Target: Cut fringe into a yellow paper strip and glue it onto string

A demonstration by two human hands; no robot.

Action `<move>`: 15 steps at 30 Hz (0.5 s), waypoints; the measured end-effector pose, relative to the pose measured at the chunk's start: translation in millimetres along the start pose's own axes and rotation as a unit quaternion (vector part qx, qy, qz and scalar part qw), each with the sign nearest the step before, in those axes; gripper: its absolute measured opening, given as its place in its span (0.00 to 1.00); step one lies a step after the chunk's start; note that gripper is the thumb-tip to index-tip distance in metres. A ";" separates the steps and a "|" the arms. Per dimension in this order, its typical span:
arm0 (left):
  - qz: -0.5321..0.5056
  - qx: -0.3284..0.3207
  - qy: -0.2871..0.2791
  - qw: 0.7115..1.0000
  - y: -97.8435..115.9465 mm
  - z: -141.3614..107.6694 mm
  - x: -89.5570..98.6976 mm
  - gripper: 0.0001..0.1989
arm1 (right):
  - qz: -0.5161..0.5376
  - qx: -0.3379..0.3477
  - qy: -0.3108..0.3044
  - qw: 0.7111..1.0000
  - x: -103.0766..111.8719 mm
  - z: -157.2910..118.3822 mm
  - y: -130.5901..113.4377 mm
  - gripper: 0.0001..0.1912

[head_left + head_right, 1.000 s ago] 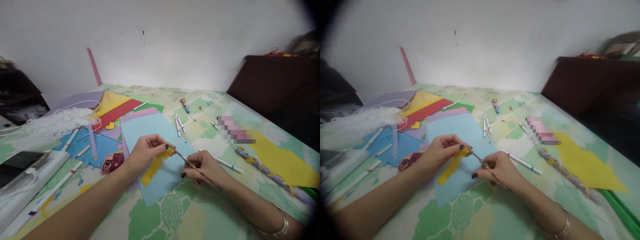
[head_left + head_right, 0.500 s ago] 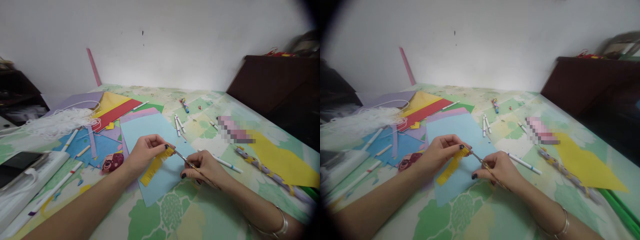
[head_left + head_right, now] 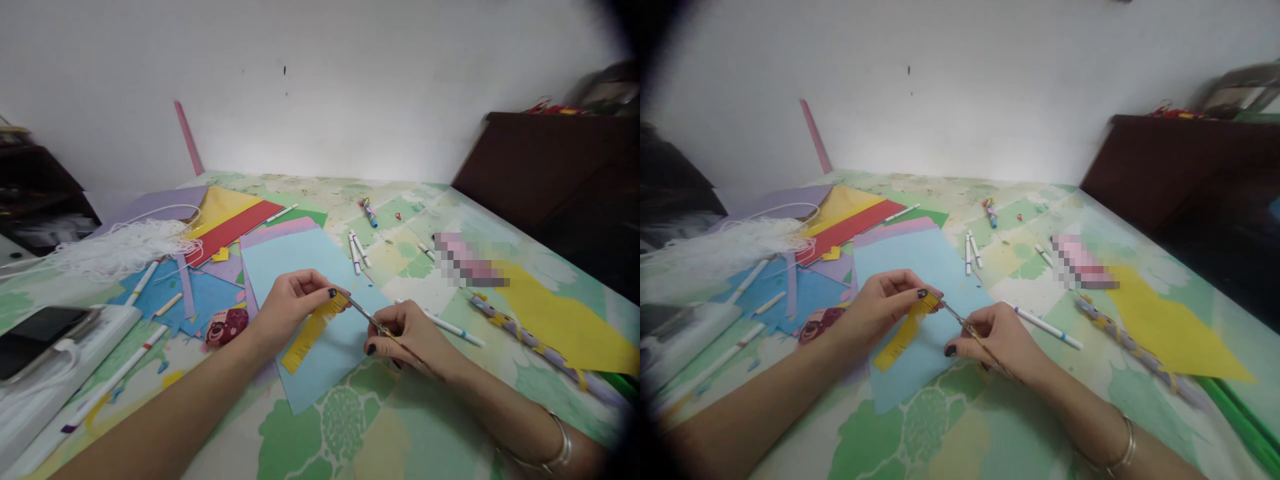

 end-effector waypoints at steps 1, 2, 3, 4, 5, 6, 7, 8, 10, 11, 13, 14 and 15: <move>-0.003 -0.002 -0.002 1.000 0.7 -0.3 -0.5 0.07 | -0.002 -0.003 -0.002 1.000 0.5 -0.2 0.6 0.21; -0.007 -0.004 -0.004 1.000 1.4 -0.6 -1.0 0.07 | -0.004 -0.006 -0.002 1.000 1.2 -0.4 1.2 0.21; -0.011 -0.005 -0.005 1.000 1.9 -0.8 -1.5 0.07 | -0.005 -0.008 -0.003 1.000 1.8 -0.7 1.6 0.21; -0.017 -0.005 -0.007 1.000 2.2 -1.0 -1.9 0.07 | -0.005 -0.008 -0.002 1.000 2.5 -0.8 1.7 0.20; -0.022 -0.005 -0.008 1.000 2.3 -0.9 -2.1 0.07 | -0.004 -0.009 -0.001 1.000 3.3 -0.9 1.6 0.20; -0.025 -0.005 -0.010 1.000 2.0 -0.7 -2.2 0.07 | -0.002 -0.010 0.001 1.000 4.2 -0.9 1.3 0.20; -0.026 -0.004 -0.013 1.000 1.7 -0.3 -2.1 0.07 | -0.002 -0.013 0.006 1.000 5.4 -0.6 0.9 0.19; -0.025 -0.005 -0.016 1.000 1.5 0.3 -1.8 0.07 | -0.003 -0.020 0.014 1.000 7.2 -0.1 0.8 0.19; -0.018 -0.008 -0.021 1.000 2.6 1.5 -0.7 0.06 | -0.019 -0.047 0.044 0.998 13.1 1.4 1.7 0.19; -0.012 -0.009 -0.024 1.000 4.2 1.9 0.0 0.06 | -0.039 -0.064 0.061 0.995 17.0 2.2 2.7 0.19; 0.006 0.001 -0.036 0.999 9.2 1.2 1.3 0.07 | -0.106 -0.095 0.096 0.985 26.8 3.7 4.9 0.18; 0.020 0.014 -0.050 0.998 12.0 0.0 1.4 0.07 | -0.150 -0.105 0.116 0.976 32.4 4.0 5.8 0.17; 0.039 0.032 -0.071 0.996 14.6 -1.8 1.0 0.08 | -0.204 -0.110 0.135 0.963 38.0 3.9 6.2 0.17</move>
Point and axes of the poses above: each hand's wrist, its own z-axis towards the middle knuckle, its own x-axis out of the back of the hand, y = z × x, the point moved 4 cm from there along z, towards the middle knuckle, and after that the axes turned 7 degrees about -z, right-handed, at the moved point
